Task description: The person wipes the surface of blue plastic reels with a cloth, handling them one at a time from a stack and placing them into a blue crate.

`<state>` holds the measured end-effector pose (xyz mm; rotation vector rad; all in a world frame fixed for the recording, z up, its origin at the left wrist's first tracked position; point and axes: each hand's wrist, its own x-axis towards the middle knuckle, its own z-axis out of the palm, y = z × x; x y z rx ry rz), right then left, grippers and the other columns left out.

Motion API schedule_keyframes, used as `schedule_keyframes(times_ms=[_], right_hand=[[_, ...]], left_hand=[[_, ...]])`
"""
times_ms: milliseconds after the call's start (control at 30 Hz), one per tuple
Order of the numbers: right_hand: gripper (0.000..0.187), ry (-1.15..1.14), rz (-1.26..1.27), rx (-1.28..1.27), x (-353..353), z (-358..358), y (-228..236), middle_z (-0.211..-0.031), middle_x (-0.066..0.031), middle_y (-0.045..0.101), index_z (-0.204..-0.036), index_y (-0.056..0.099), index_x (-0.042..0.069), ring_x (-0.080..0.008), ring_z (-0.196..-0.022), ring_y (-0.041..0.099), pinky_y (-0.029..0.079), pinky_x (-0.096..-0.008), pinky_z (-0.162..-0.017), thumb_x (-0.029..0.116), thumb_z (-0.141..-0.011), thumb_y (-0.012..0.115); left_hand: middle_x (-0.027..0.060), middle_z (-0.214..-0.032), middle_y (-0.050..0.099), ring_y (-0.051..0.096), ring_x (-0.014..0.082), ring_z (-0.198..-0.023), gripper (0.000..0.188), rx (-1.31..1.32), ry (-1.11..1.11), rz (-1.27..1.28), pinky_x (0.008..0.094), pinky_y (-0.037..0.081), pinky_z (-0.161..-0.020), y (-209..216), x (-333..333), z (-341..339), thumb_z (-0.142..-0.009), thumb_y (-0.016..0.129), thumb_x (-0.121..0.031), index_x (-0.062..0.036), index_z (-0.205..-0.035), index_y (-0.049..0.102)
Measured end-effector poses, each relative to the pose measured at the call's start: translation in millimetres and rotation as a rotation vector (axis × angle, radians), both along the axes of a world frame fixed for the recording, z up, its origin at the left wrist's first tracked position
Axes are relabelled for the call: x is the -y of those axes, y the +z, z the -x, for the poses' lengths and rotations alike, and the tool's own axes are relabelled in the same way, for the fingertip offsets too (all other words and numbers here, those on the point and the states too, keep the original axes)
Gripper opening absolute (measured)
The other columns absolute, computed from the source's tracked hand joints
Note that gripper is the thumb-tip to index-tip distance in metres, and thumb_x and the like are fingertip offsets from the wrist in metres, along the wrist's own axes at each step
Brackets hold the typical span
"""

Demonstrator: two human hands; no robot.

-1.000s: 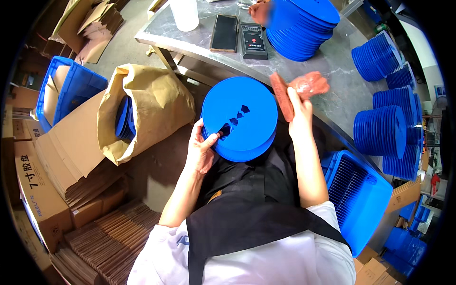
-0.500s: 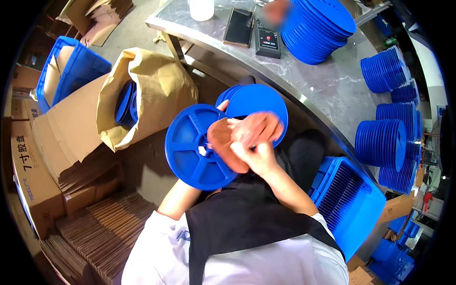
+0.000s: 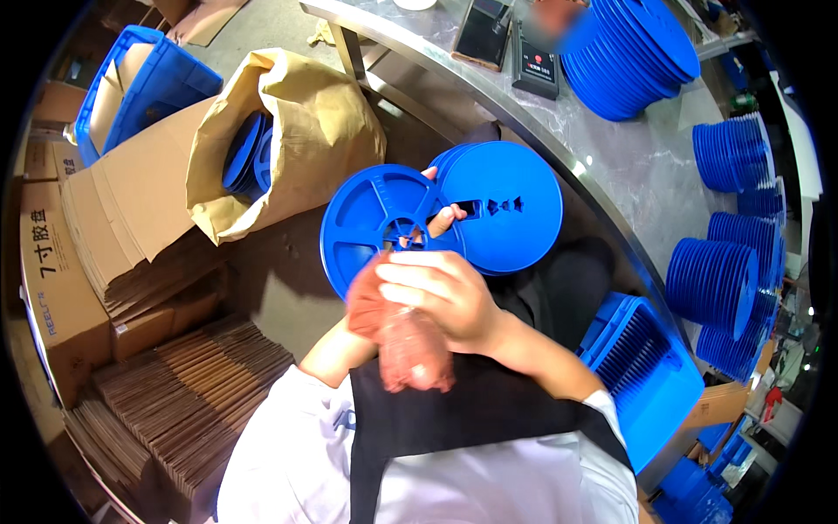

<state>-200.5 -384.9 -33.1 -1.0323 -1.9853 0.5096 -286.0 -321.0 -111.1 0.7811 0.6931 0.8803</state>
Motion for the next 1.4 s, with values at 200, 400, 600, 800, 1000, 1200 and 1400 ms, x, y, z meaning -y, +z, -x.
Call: schedule_keyframes(times_ms=[200,400,600,800,1000,1200,1400], right_hand=[[0.043,-0.205,0.281,0.062,-88.8,-7.9,13.6,-0.103,-0.015,0.063,-0.104,0.062,0.004,-0.0362,-0.098,0.058,0.046,-0.0415,-0.088,0.021,-0.068,0.075],[0.055,-0.404,0.302,0.201,17.2,-76.1,0.5,-0.108,-0.0121,0.065,-0.109,0.061,0.002,-0.0311,-0.107,0.061,0.049,-0.0398,-0.092,0.01,-0.058,0.08],[0.037,-1.007,0.365,0.144,19.0,-127.5,-58.1,-0.107,-0.0163,0.065,-0.106,0.063,0.002,-0.0355,-0.103,0.061,0.048,-0.04,-0.09,0.013,-0.072,0.075],[0.049,-0.444,0.016,0.339,32.7,-45.2,-34.7,-0.127,-0.0117,0.058,-0.11,0.062,0.004,-0.0307,-0.121,0.054,0.044,-0.0431,-0.098,0.013,-0.064,0.076],[0.044,-0.899,-0.019,0.179,-2.0,-112.6,-61.7,-0.112,-0.0138,0.065,-0.105,0.064,0.003,-0.0326,-0.106,0.059,0.047,-0.0409,-0.093,0.012,-0.064,0.077],[0.047,-0.528,0.056,0.068,-63.0,-59.4,-43.8,-0.114,-0.0127,0.062,-0.108,0.06,0.006,-0.0345,-0.109,0.057,0.046,-0.0418,-0.091,0.011,-0.064,0.074],[0.029,-0.068,-0.055,0.249,-20.1,-57.0,-40.1,-0.125,-0.0075,0.061,-0.104,0.063,0.008,-0.0288,-0.12,0.056,0.048,-0.0405,-0.094,0.01,-0.076,0.069]], left_hand=[[0.0086,-0.103,0.066,0.063,0.0159,-0.099,0.058,0.119,0.057,0.113,0.0314,0.051,-0.09,12.6,6.7,5.1,-0.092,0.066,-0.012,-0.0062,-0.144,0.039],[0.006,-0.1,0.066,0.063,0.0151,-0.099,0.059,0.069,0.073,0.162,0.0306,0.051,-0.089,20.8,7.0,25.5,-0.092,0.064,-0.009,-0.0075,-0.145,0.039],[0.0056,-0.102,0.065,0.062,0.0154,-0.104,0.06,-0.117,0.055,0.172,0.03,0.051,-0.088,36.7,19.4,31.0,-0.091,0.066,-0.01,-0.0062,-0.145,0.038],[0.0058,-0.101,0.065,0.062,0.0154,-0.101,0.062,-0.14,-0.018,0.111,0.0305,0.05,-0.089,34.4,21.2,39.8,-0.091,0.066,-0.012,-0.0046,-0.146,0.036],[0.0057,-0.1,0.064,0.062,0.0156,-0.1,0.064,-0.093,-0.1,0.02,0.0309,0.05,-0.089,21.9,12.2,45.2,-0.091,0.066,-0.013,-0.0043,-0.146,0.035],[0.0057,-0.098,0.064,0.061,0.0159,-0.098,0.065,-0.024,-0.157,-0.013,0.0312,0.049,-0.089,3.6,5.9,47.8,-0.091,0.066,-0.015,-0.0039,-0.146,0.034],[0.0056,-0.097,0.064,0.061,0.0162,-0.097,0.066,0.107,-0.218,-0.059,0.0316,0.048,-0.09,-28.7,-4.2,54.1,-0.091,0.066,-0.016,-0.0036,-0.147,0.033]])
